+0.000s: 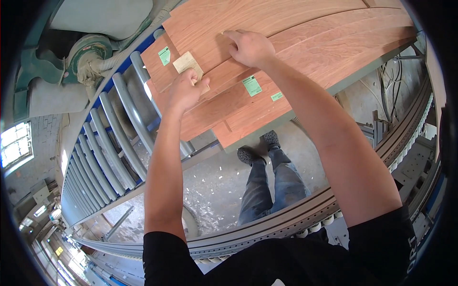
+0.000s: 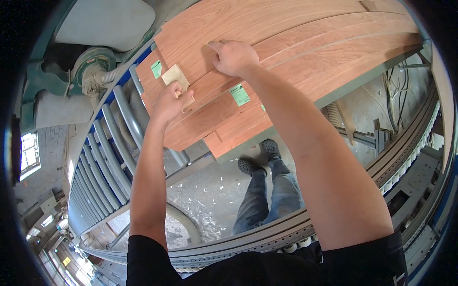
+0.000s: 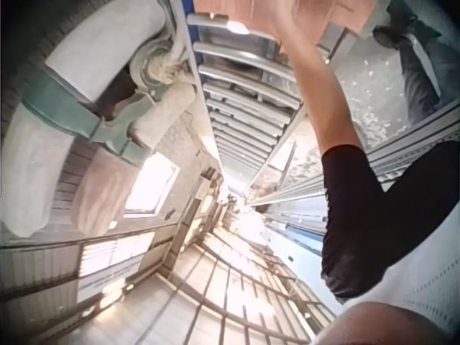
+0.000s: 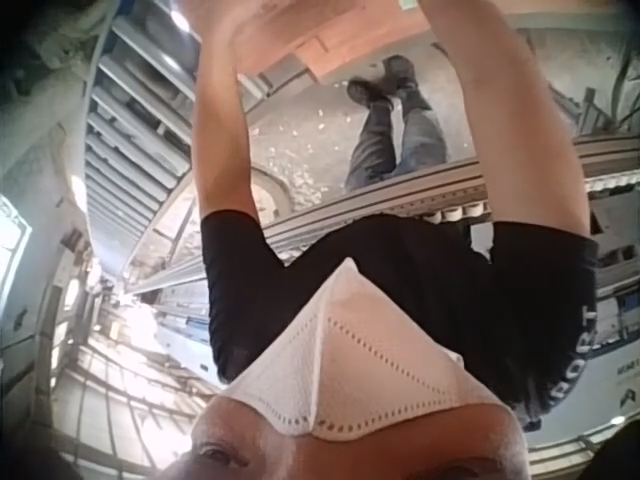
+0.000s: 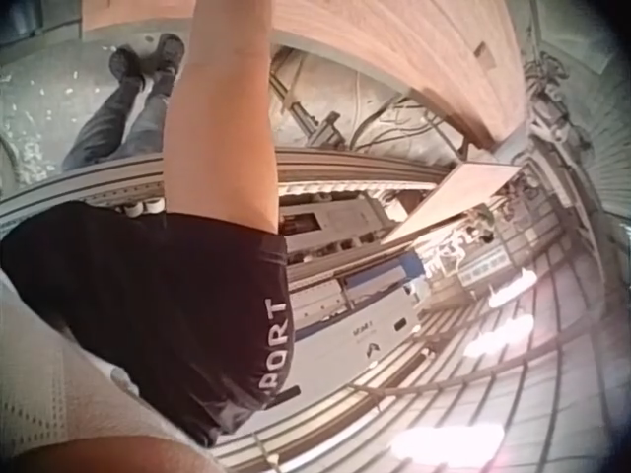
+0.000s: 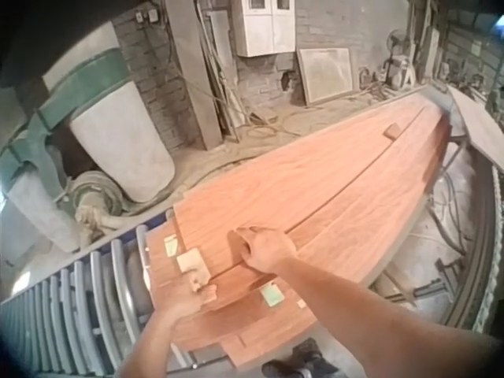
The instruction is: Organizing, sanding, and preparing wooden panels on a factory conveyor and workbench.
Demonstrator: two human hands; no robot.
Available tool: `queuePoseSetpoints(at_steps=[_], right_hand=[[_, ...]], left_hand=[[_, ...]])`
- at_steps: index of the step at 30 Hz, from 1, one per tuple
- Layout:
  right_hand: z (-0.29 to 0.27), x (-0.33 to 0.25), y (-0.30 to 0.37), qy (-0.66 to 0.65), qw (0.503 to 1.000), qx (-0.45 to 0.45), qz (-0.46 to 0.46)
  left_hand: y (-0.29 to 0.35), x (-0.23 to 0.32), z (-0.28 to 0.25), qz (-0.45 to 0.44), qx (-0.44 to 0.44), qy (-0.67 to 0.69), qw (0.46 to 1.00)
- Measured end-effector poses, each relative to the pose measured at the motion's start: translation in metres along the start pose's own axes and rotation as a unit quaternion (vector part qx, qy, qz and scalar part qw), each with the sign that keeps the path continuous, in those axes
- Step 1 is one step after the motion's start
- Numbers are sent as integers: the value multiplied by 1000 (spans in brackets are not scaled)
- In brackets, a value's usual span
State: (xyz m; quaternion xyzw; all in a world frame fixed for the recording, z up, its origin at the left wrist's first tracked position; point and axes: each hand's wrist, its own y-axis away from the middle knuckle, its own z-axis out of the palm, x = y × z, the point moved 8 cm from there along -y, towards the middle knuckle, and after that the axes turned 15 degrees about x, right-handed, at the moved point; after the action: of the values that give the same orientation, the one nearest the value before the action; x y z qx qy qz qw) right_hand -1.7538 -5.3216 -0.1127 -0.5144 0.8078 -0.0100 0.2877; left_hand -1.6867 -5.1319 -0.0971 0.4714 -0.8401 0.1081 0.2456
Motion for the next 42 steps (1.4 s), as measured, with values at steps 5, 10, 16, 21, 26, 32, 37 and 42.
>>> queuePoseSetpoints(at_steps=[5, 10, 16, 21, 26, 32, 37, 42], right_hand=[[0, 1, -1, 3, 1000, 3, -3], [0, 1, -1, 1, 1000, -7, -7], [0, 0, 0, 11, 1000, -11, 2], [-1, 3, -1, 9, 1000, -11, 1], [-2, -7, -2, 13, 1000, 6, -5], [-4, -2, -3, 7, 999, 30, -21], [-1, -5, -1, 14, 999, -47, 7], [-4, -2, -2, 8, 999, -49, 10]], left_hand=[[6, 11, -2, -21, 3, -62, 998], [2, -11, 1, -17, 3, -41, 999], [9, -24, 4, -134, -55, 179, 973], [25, 28, -8, 5, 50, -112, 992], [20, 9, -4, -28, 32, -83, 996], [20, 20, 5, -22, 47, -109, 993], [26, 17, 1, -38, 98, -79, 991], [28, 8, -6, -43, 155, -67, 985]])
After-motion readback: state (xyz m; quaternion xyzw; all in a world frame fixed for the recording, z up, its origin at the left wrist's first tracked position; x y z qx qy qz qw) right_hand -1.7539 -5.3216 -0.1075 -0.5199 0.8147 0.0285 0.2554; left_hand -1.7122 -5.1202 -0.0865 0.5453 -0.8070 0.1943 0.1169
